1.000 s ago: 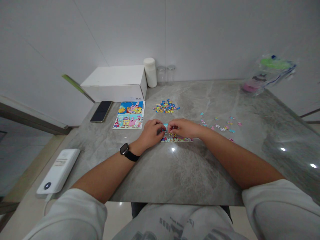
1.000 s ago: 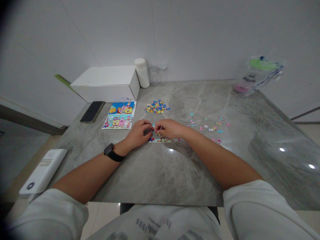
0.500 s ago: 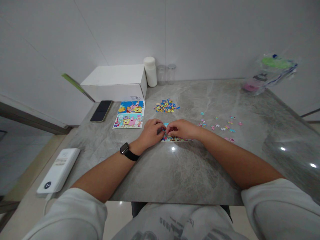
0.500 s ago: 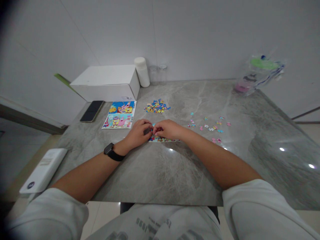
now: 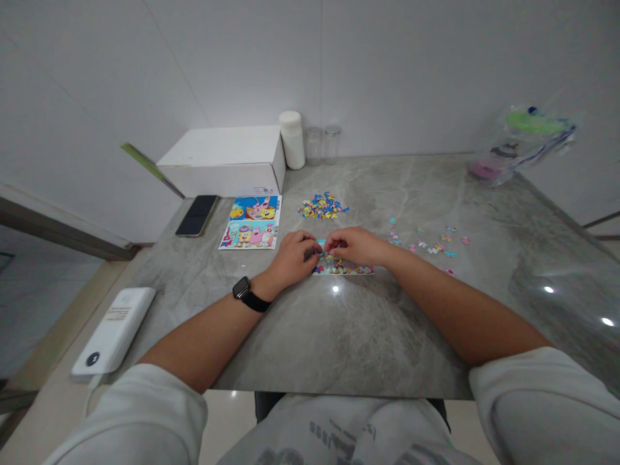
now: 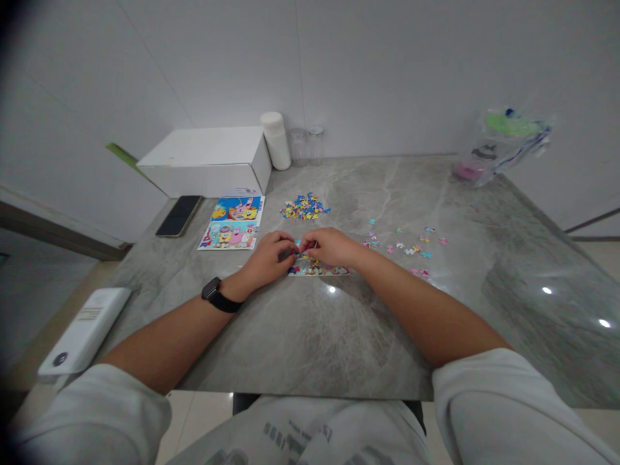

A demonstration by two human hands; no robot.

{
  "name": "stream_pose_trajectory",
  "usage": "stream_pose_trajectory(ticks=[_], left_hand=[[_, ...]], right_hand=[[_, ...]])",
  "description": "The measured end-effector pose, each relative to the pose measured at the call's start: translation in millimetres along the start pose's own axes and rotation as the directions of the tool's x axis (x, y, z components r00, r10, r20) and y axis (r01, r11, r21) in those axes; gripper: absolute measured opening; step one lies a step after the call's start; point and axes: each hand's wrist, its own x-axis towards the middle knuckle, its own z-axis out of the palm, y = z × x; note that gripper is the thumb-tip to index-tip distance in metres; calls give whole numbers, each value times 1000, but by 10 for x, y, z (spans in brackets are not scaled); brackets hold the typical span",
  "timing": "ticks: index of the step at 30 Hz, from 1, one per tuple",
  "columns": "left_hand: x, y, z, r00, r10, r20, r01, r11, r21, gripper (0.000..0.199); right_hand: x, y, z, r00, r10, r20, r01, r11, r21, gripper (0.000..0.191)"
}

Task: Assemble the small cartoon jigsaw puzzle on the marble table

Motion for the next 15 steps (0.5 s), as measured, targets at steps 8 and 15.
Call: stream_pose_trajectory(ticks=[8, 15], left_hand=[[12, 48, -37, 999, 3, -54, -8, 996, -93, 13], [-5, 120, -91, 996, 90, 0, -89, 990, -110, 9]], right_hand=[[44, 103, -44, 998, 46, -37, -44, 998, 54, 17], [-5, 70, -96, 998, 43, 44, -42, 998, -40, 23]])
